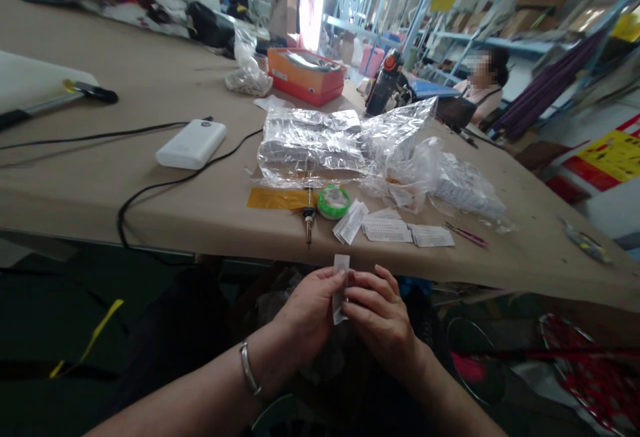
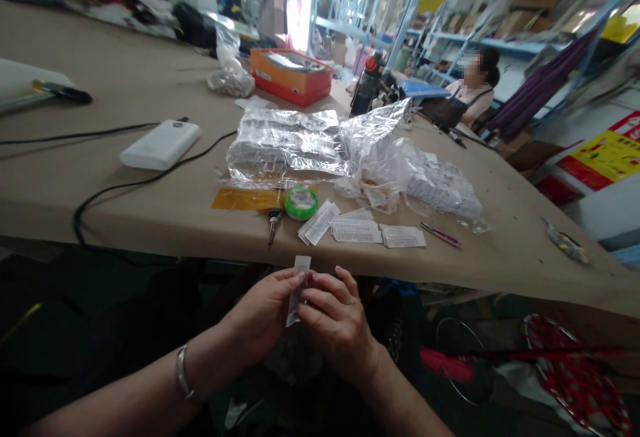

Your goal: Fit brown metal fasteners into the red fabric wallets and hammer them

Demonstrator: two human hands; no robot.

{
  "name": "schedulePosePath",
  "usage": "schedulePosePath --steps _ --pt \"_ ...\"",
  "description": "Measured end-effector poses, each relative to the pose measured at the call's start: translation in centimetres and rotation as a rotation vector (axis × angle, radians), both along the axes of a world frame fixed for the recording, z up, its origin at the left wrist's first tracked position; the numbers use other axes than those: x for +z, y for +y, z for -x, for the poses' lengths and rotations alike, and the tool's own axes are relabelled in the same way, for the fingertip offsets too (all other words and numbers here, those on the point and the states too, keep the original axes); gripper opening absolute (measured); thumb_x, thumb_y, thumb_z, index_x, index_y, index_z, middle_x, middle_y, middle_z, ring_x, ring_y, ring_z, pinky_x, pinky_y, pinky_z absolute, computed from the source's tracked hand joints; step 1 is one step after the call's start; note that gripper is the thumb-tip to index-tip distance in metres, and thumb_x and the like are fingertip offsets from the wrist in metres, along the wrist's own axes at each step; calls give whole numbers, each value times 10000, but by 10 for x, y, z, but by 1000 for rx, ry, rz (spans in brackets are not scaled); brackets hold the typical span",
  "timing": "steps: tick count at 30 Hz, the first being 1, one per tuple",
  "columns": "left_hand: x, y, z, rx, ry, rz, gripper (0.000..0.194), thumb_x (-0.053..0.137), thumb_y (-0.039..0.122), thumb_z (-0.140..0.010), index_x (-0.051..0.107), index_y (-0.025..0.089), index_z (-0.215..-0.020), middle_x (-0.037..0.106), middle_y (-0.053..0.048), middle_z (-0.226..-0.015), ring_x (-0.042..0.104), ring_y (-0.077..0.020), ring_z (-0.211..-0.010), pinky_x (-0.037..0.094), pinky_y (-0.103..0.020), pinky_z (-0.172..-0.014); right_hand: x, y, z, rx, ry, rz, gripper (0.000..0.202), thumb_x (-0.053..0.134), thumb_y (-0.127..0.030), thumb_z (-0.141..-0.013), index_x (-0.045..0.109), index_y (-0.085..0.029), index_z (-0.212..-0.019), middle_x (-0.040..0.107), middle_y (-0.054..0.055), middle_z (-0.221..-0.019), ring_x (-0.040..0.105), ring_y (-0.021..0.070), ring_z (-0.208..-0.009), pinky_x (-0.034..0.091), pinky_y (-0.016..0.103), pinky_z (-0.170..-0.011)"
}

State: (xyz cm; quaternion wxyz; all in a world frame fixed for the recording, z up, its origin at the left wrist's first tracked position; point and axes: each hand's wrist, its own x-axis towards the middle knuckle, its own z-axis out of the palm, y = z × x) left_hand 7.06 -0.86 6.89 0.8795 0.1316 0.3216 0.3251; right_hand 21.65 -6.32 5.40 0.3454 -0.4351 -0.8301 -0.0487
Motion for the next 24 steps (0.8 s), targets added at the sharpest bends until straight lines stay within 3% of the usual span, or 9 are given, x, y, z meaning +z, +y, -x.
schedulePosePath --steps 2,5,7,9,15,21,24 --pt "3 1 1 -17 85 -21 75 580 129 -820 645 95 -804 645 -59 -728 599 -103 -587 495 -205 -546 3 6 -11 -51 -10 -2 307 560 -161 -851 604 -273 -1133 691 32 -1044 534 225 -1139 392 455 -1016" --pt "3 -2 4 -64 230 -64 123 574 189 -844 636 99 -899 663 -79 -762 623 -129 -613 524 -255 -602 6 24 -31 -283 -65 3 396 532 -223 -875 522 -171 -1268 623 128 -1145 490 273 -1166 436 465 -973" --pt "0 -5 7 -94 308 -98 178 585 226 -843 621 108 -971 660 -69 -753 620 -127 -601 514 -246 -587 4 34 -42 -445 -161 30 404 524 -248 -878 530 -123 -1263 591 162 -1184 476 301 -1165 425 487 -977" --pt "-5 -8 9 -119 349 -118 206 571 223 -847 596 122 -1025 649 -48 -723 610 -120 -581 501 -235 -566 1 39 -47 -513 -246 42 368 510 -232 -880 564 -119 -1226 591 156 -1195 482 306 -1147 418 489 -977" --pt "-14 -12 15 -136 372 -118 70 548 200 -843 548 138 -875 627 -22 -646 591 -110 -531 469 -210 -518 -7 39 -52 -491 -126 -28 198 509 -201 -885 659 -178 -1013 676 85 -1028 572 236 -1014 447 402 -927" --pt "-5 -9 19 -156 350 -111 83 562 160 -813 591 98 -859 661 -73 -682 597 -127 -521 483 -239 -526 -3 41 -55 -437 110 -48 102 553 -192 -860 650 -203 -828 690 62 -906 627 205 -916 483 383 -844" --pt "1 -8 20 -163 313 -65 121 529 146 -819 619 80 -864 677 -107 -712 608 -150 -525 504 -282 -546 2 32 -40 -303 246 -104 97 566 -152 -844 635 -219 -849 680 55 -924 625 203 -967 497 394 -860"
